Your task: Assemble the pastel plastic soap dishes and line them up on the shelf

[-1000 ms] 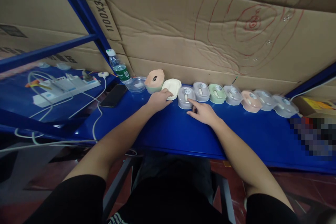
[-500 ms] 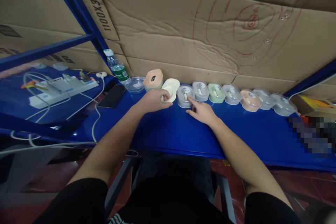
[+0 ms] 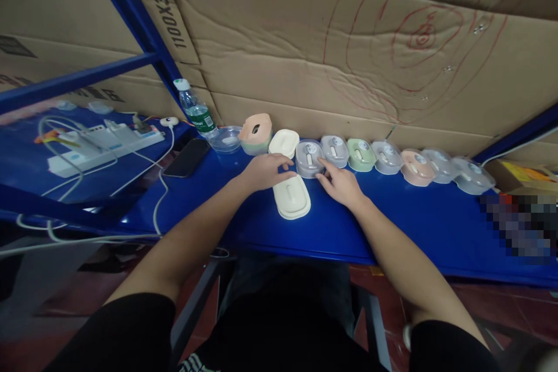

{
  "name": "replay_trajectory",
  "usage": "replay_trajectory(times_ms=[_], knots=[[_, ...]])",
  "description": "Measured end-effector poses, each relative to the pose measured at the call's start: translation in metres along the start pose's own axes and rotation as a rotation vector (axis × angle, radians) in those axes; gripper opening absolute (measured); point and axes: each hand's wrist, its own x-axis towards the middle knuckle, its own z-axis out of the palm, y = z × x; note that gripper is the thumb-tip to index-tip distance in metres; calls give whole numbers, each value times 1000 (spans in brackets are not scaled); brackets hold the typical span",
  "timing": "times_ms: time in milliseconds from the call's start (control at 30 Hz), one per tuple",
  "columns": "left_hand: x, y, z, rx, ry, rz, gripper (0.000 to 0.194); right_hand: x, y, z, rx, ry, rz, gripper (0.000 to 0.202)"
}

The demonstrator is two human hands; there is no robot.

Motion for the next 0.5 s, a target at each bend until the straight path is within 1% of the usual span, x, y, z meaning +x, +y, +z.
replay_trajectory(times_ms=[67,100,133,200,267,300,367,433,500], knots=[[3,-8,-1,74,27,-44,32,-3,-10,-3,48,8,-57,53],[4,-11,-3,92,44,-65,31,-5,-16,-5,69,-20,-111,52],[5,-15,-5,104,71,-86,31,-6,-23,-5,82,-68,-177,52],[6,-21,-11,124,163,-137,31,-8,-35,-5,78,-199,-295,52],[5,-28,-19,147,272,-207,32,-8,-41,-4,73,-305,-349,48],[5,-32,-24,158,318,-248,33,-8,-42,-4,82,-337,-353,45],[3,-41,-32,178,374,-329,39,-6,-36,-3,122,-357,-343,37],[1,-51,-38,195,391,-384,43,-5,-26,-3,162,-346,-330,32],[0,-61,-42,206,379,-416,44,-3,-15,-3,186,-327,-321,34]])
